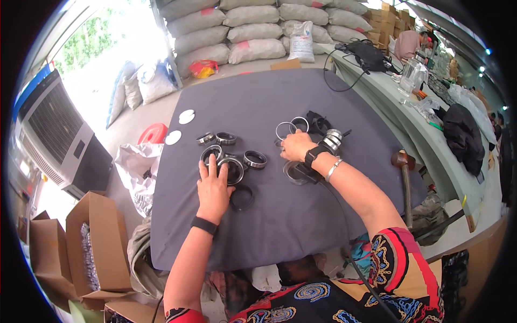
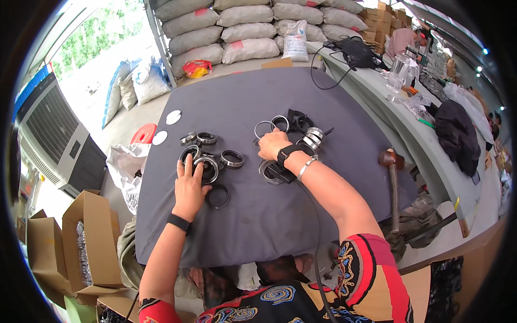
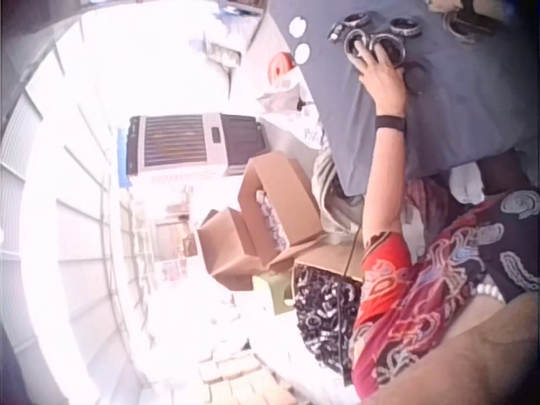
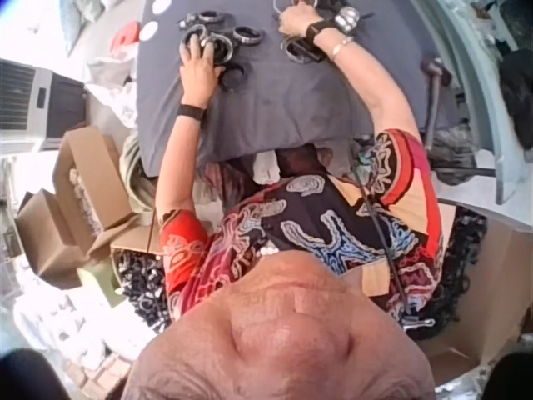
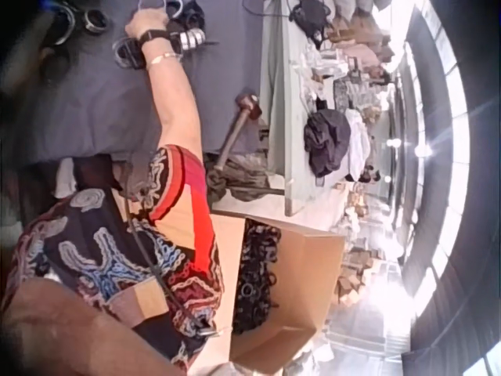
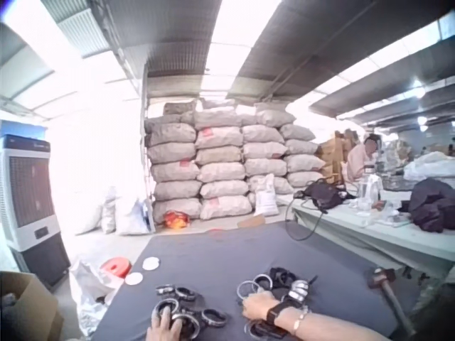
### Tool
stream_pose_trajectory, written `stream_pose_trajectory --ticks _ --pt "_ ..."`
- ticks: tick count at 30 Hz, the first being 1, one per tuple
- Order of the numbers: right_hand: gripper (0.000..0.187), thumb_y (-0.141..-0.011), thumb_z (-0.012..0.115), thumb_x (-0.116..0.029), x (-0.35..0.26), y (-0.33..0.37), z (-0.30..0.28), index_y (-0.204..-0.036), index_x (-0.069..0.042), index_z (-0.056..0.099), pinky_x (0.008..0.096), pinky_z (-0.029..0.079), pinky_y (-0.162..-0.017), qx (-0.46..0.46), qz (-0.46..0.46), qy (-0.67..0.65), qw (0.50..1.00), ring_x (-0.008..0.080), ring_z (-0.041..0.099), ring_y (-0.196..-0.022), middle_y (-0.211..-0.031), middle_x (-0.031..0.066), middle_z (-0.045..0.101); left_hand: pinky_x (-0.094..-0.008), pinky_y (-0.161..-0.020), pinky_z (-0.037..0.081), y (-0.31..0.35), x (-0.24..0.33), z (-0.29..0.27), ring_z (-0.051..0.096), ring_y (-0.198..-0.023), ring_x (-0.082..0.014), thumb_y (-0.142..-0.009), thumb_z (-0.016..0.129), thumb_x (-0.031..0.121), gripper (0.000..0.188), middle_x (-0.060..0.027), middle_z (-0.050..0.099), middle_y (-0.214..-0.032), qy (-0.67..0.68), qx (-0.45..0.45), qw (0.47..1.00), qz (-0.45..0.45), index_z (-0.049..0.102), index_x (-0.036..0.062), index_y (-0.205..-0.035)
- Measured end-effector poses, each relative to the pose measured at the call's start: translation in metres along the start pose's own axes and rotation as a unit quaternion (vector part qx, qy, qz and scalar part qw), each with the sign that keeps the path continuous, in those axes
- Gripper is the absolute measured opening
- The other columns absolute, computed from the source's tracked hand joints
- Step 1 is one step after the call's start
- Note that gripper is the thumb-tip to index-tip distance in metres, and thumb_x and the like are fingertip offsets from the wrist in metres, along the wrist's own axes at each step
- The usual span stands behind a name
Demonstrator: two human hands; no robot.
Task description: Assembling metal rings into plastic pipe clamps and sorting them.
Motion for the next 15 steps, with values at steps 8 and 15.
stream_pose_trajectory --ticks 8,15 --pt "0.026 -0.082 0.058 -0.027 0.04 0.024 -0.041 -0.098 -0.007 0.064 0.0439 0.051 -0.077 0.274 0.034 -0.115 0.954 0.0315 0.059 -0.097 -0.099 0.0146 0.061 -0.056 -0.099 0.035 0.019 0.008 -0.02 0.028 -0.132 -0.0485 -0.063 0.081 0.017 0.051 -0.0253 0.03 -0.145 0.059 0.038 0.998 -0.001 0.065 0.011 -0.111" --pt "0.025 -0.086 0.05 -0.011 0.111 -0.018 -0.019 -0.098 -0.004 0.071 0.0397 0.051 -0.086 0.151 0.128 0.017 0.98 0.033 0.062 -0.102 -0.108 0.0177 0.066 -0.0485 -0.105 0.033 0.078 0.006 -0.045 0.032 -0.131 -0.0457 -0.066 0.077 0.01 0.045 -0.0244 0.033 -0.144 0.158 0.05 0.986 -0.032 0.065 0.0096 -0.11"
Point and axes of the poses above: each hand's wrist, its own y-axis away from the middle knuckle, its own z-axis out of the palm, x = y × z, the point moved 5 cm from there along -y, towards the middle knuckle
